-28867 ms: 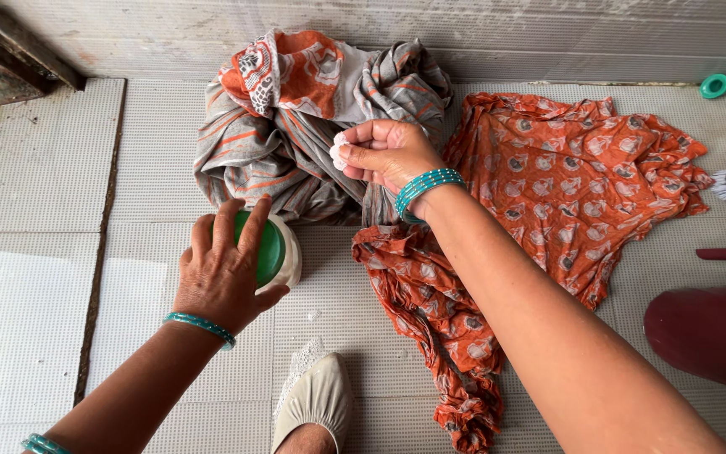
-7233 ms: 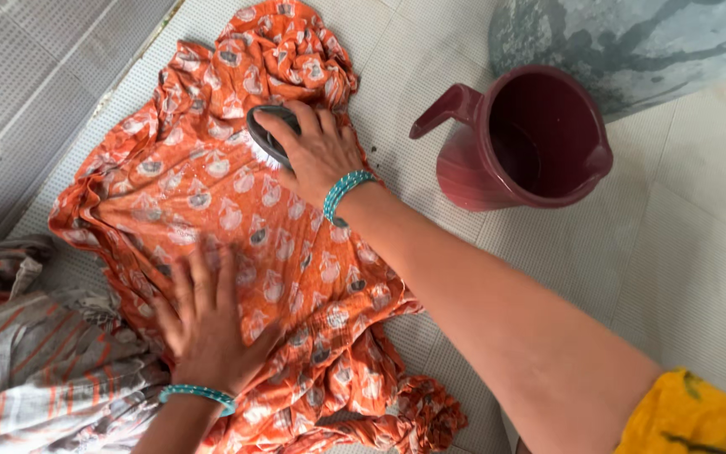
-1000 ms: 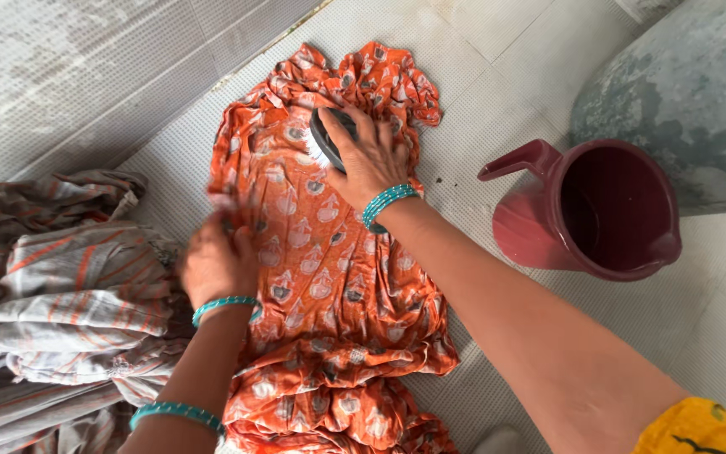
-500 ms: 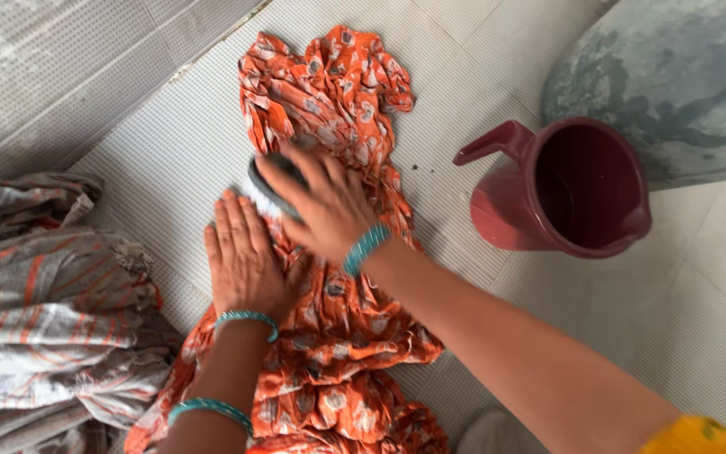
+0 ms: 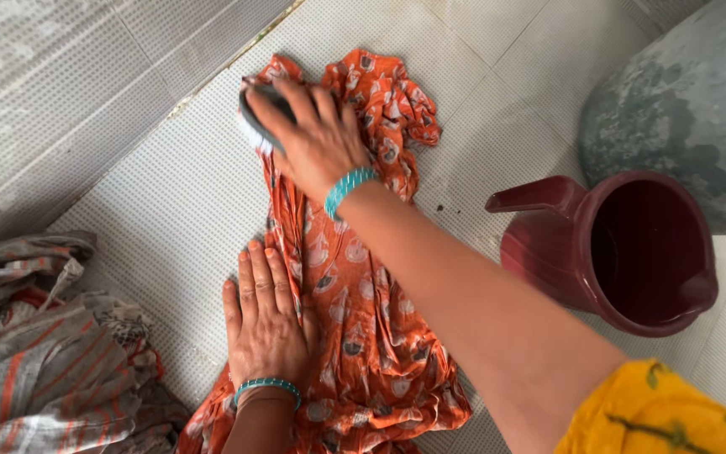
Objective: The person scrubs an orange patterned cloth on a tiled floor using hands and a brush. They apply soap from a container and rinse the cloth with water from a red pitcher, repeating the scrubbing and rinsing process.
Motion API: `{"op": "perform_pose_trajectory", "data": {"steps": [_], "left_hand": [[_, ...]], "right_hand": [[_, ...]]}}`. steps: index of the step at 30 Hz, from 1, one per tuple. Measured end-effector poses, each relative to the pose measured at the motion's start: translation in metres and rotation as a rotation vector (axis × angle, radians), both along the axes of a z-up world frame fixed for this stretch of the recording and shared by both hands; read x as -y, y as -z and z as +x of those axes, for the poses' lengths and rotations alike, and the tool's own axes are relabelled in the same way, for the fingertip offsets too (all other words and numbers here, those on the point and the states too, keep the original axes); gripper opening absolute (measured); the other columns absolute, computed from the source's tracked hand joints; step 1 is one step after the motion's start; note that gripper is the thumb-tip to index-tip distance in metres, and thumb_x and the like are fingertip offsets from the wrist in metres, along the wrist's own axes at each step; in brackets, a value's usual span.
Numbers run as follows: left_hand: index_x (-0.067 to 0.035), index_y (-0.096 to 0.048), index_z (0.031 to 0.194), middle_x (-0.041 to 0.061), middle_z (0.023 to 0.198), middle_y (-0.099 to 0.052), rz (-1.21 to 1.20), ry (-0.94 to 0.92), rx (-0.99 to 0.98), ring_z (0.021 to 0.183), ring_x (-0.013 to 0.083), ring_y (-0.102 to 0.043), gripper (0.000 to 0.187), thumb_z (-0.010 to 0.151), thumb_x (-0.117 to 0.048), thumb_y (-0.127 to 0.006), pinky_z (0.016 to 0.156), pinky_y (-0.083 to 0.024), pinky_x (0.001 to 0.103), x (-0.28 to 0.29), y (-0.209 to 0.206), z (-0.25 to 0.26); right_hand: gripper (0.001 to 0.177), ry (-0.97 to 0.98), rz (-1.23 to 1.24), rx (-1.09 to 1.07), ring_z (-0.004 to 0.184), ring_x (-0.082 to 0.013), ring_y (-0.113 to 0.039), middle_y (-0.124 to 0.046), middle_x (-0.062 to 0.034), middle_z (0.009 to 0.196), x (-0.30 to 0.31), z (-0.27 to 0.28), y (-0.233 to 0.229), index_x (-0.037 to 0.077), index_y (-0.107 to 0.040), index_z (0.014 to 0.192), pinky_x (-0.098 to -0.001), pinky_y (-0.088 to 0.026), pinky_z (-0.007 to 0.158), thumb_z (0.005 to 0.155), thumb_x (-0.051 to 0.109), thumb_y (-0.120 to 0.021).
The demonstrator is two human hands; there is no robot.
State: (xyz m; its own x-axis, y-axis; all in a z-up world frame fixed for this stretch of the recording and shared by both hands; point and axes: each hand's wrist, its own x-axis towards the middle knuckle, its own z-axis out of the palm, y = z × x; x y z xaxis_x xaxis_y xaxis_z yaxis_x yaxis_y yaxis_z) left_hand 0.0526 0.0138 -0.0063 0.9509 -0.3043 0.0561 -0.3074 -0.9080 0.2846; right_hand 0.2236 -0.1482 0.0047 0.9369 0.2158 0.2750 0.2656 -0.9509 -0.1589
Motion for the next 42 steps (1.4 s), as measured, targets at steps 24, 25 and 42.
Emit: {"op": "perform_pose_trajectory", "data": {"steps": [24, 25, 42], "left_hand": [[0.0, -0.012, 0.156, 0.018, 0.166, -0.008, 0.044, -0.003, -0.038, 0.154, 0.0316, -0.006, 0.083, 0.088, -0.038, -0.039, 0.122, -0.005, 0.05, -0.004, 0.0, -0.004], [0.0, -0.012, 0.156, 0.018, 0.165, -0.008, 0.051, 0.0, -0.032, 0.153, 0.0318, -0.006, 0.082, 0.088, -0.038, -0.039, 0.121, -0.005, 0.05, -0.002, -0.001, -0.003], [0.0, -0.012, 0.157, 0.017, 0.167, -0.007, 0.045, -0.004, -0.037, 0.154, 0.0308, -0.006, 0.084, 0.088, -0.038, -0.039, 0.122, -0.006, 0.05, -0.004, 0.002, -0.003]], "right_hand": [[0.077, 0.053, 0.003, -0.064, 0.133, -0.0375, -0.045, -0.042, -0.0099, 0.157, 0.002, 0.009, -0.015, 0.033, -0.042, 0.152, -0.0607, -0.045, 0.102, 0.085, 0.024, -0.079], [0.079, 0.036, 0.012, -0.066, 0.134, -0.0399, -0.043, -0.041, -0.0123, 0.156, 0.001, -0.004, -0.018, 0.031, -0.042, 0.152, -0.0612, -0.045, 0.101, 0.083, 0.026, -0.08], [0.081, 0.061, -0.042, 0.079, 0.134, -0.0393, -0.045, -0.039, -0.0132, 0.156, 0.0, -0.016, 0.002, 0.028, -0.043, 0.154, -0.0576, -0.046, 0.098, 0.084, 0.025, -0.083]]}}
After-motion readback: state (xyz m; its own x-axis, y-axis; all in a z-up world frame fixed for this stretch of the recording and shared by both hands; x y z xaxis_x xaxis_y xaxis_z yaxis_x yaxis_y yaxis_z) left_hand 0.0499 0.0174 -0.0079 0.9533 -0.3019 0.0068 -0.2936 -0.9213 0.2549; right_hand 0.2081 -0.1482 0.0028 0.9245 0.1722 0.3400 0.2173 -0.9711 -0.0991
